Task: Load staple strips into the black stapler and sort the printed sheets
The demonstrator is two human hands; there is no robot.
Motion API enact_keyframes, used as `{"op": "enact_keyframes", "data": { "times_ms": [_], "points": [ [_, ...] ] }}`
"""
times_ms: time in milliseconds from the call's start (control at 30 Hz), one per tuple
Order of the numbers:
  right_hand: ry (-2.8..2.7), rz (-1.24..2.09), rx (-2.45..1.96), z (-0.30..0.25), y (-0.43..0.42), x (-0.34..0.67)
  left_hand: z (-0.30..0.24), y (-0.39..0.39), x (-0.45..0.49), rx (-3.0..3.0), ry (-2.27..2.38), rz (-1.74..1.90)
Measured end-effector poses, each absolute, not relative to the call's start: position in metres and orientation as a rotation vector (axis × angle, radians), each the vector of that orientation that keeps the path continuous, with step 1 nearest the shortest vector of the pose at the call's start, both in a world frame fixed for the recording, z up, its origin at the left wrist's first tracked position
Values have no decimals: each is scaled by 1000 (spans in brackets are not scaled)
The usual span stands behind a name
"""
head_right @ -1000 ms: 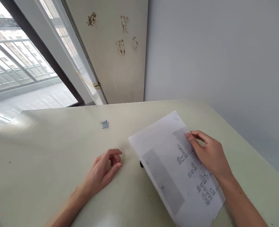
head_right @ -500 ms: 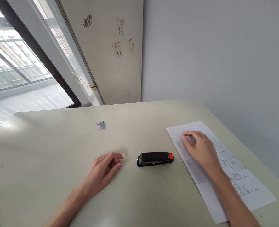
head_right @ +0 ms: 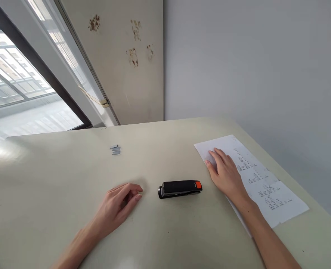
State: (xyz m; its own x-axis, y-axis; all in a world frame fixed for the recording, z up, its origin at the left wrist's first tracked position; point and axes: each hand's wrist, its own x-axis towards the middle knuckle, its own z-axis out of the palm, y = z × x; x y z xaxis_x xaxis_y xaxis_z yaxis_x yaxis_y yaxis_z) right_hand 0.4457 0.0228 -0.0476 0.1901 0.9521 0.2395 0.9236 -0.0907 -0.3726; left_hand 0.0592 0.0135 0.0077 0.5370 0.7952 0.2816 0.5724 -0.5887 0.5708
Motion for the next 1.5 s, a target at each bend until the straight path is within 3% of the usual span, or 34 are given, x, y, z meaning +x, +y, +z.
{"op": "enact_keyframes", "data": {
  "times_ms": [500, 700, 1067, 1500],
  "points": [
    [-1621, 107, -2135, -53, 33, 451, 6, 14, 58, 2336, 1133, 677],
    [-1402, 9, -1912, -17, 21, 431, 6, 14, 60, 2338, 1124, 686],
    [-1893, 829, -1337, -3, -9, 388, 10, 14, 60, 2350, 1119, 687],
    [-2026, 873, -1273, 3, -7, 369, 3, 15, 59, 2347, 1127, 668]
  ]
}}
